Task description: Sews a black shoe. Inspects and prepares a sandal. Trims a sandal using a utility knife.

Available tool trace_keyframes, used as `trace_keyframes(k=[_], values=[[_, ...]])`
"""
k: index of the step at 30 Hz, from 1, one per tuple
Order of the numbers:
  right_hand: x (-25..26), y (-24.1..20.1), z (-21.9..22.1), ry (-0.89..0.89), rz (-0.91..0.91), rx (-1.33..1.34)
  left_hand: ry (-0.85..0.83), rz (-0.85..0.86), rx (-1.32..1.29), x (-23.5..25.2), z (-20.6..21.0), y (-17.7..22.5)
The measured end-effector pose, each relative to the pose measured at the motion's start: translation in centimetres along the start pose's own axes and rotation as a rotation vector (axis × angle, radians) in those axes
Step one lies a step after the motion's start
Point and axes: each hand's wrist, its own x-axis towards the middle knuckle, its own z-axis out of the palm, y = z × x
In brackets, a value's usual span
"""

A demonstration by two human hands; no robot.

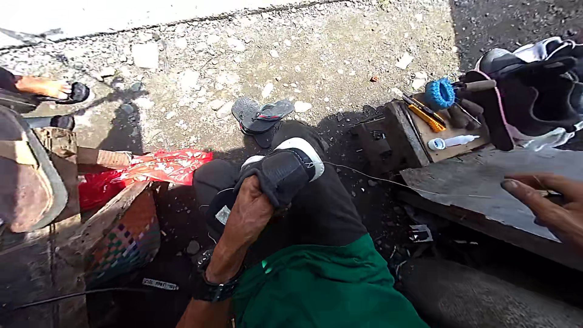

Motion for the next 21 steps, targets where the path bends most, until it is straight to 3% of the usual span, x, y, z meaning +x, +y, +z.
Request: trace_keyframes(k=[3,6,9,13,17,19,21], values=[[0.2,-7.0,8.0,0.028,-0.416,0.447,-0.014,0.015,-0.003,0.1,0.2,0.1],[1.3,-13.5,13.9,-0.098,-0.625,0.692,-0.041,0.069,0.027,0.1,0.6,0.0],[1.9,-17.0,17.7,-0.174,-0.647,0.739,-0.049,0.101,0.146,0.0,1.6,1.1],[2.2,-17.6,19.4,-0.198,-0.642,0.635,-0.041,-0.005,0.424,0.1,1.7,2.9],[2.2,-17.9,20.0,-0.121,-0.610,0.507,-0.023,-0.085,0.229,0.6,0.9,1.7],[1.8,-18.2,19.5,-0.050,-0.611,0.557,-0.024,-0.125,0.160,0.7,0.9,1.9],[1.6,-18.4,18.7,-0.089,-0.603,0.700,-0.014,-0.144,0.141,0.8,0.9,2.2]])
